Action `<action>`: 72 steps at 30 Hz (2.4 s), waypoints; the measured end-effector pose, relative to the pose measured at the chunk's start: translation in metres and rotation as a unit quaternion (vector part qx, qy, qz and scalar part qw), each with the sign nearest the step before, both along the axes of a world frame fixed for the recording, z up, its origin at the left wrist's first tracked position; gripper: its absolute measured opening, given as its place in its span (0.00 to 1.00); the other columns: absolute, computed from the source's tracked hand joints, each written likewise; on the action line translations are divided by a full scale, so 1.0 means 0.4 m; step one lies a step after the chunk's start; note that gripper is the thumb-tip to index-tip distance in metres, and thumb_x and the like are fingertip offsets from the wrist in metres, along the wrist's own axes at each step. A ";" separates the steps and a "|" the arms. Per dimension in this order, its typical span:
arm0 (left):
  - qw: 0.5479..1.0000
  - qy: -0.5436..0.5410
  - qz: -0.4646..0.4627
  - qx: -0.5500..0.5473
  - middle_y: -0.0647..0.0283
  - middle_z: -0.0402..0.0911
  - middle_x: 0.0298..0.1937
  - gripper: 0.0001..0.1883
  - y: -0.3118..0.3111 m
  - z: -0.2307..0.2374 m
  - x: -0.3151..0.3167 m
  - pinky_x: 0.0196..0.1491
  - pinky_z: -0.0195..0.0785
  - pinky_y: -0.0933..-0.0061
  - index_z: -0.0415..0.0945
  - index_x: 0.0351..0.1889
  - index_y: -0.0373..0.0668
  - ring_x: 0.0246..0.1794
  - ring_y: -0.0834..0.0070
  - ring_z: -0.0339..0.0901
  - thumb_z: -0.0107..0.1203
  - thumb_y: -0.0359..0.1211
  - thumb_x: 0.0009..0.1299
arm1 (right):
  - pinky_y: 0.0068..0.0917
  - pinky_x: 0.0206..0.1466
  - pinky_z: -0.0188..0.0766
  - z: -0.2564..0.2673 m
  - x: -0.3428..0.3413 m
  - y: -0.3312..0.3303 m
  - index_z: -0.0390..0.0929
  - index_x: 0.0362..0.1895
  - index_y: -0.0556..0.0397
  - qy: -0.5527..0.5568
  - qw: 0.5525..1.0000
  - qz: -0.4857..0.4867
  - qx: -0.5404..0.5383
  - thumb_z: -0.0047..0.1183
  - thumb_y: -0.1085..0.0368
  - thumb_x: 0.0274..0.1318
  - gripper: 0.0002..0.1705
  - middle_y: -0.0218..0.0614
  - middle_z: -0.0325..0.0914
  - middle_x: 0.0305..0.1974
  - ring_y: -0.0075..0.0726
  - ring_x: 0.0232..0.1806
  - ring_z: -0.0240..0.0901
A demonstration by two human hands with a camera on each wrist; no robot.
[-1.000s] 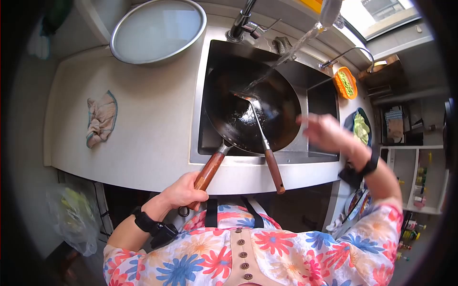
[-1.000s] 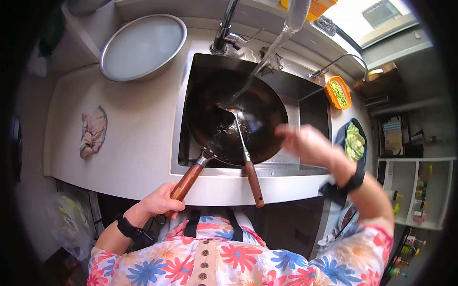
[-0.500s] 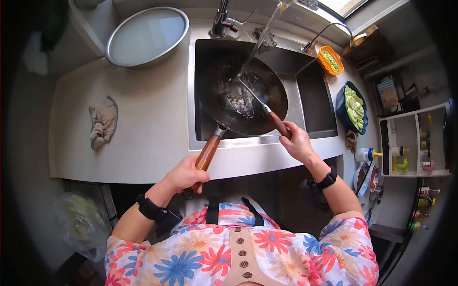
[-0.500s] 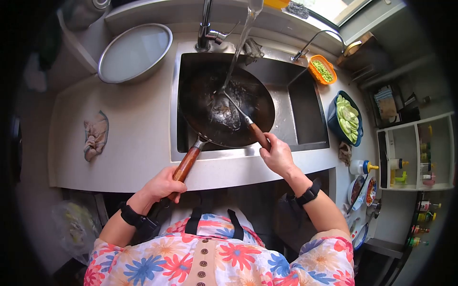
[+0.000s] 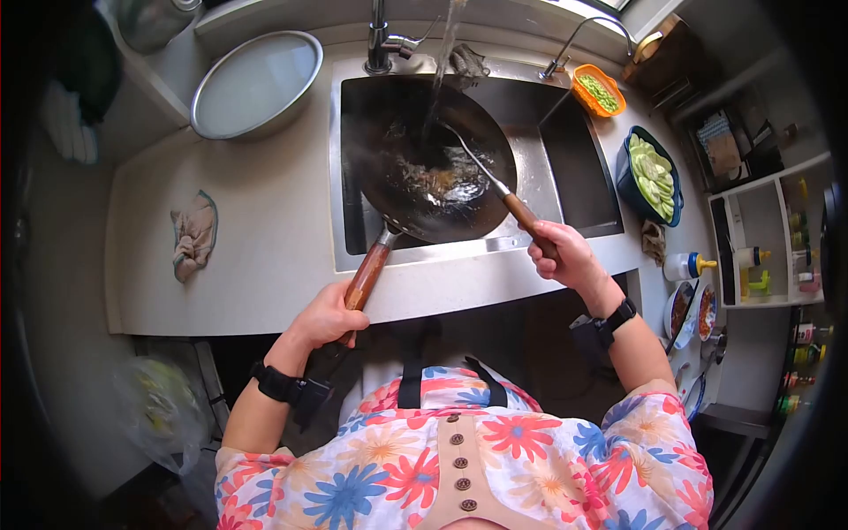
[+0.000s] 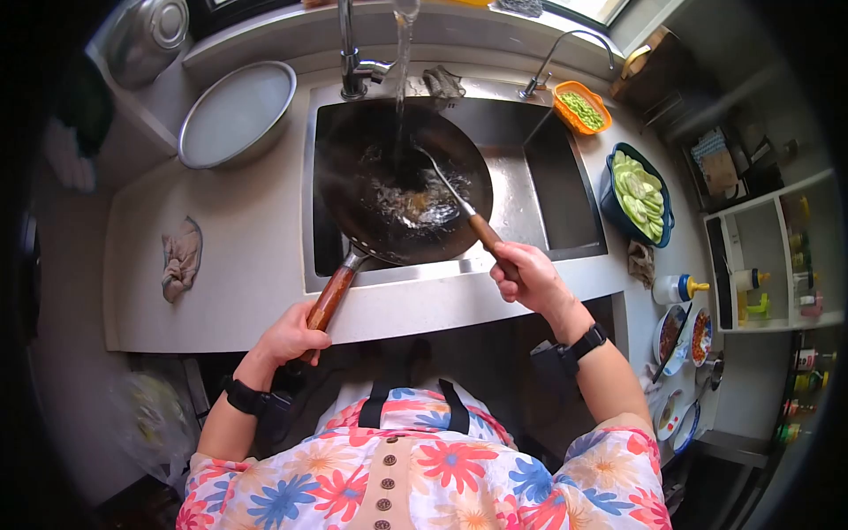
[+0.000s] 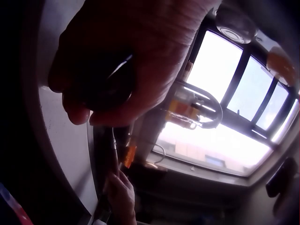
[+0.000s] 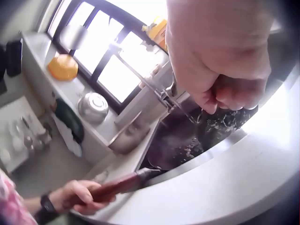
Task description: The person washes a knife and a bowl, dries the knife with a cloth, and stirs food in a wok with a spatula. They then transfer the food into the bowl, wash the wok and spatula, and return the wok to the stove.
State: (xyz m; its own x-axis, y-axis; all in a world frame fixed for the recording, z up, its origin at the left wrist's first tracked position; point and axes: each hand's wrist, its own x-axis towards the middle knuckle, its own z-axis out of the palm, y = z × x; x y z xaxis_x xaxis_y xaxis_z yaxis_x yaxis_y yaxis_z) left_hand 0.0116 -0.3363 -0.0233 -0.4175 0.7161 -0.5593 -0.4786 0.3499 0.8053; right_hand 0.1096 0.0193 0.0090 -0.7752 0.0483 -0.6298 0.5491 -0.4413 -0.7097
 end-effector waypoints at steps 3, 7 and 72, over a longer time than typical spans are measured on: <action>0.999 0.051 0.008 -0.011 0.66 0.66 0.21 0.25 0.006 -0.014 0.024 0.13 0.62 0.79 0.63 0.48 0.33 0.10 0.79 0.66 0.52 0.25 0.49 | 0.18 0.12 0.53 0.017 0.002 0.010 0.66 0.40 0.55 0.012 0.999 -0.009 -0.045 0.40 0.56 0.60 0.14 0.33 0.68 0.20 0.21 0.12 0.57; 0.986 0.139 0.057 -0.074 0.63 0.68 0.21 0.22 0.021 -0.031 0.062 0.15 0.63 0.76 0.65 0.44 0.31 0.11 0.76 0.67 0.52 0.27 0.48 | 0.16 0.11 0.47 0.006 0.009 0.033 0.66 0.34 0.53 -0.051 0.984 0.040 0.163 0.46 0.61 0.56 0.09 0.26 0.63 0.19 0.16 0.11 0.53; 0.988 0.075 0.119 -0.059 0.64 0.69 0.18 0.24 0.026 0.038 0.127 0.11 0.63 0.78 0.61 0.44 0.33 0.09 0.76 0.69 0.55 0.23 0.48 | 0.16 0.09 0.51 0.025 0.143 0.039 0.71 0.49 0.59 0.012 0.939 0.059 0.339 0.49 0.66 0.44 0.24 0.22 0.60 0.15 0.16 0.09 0.53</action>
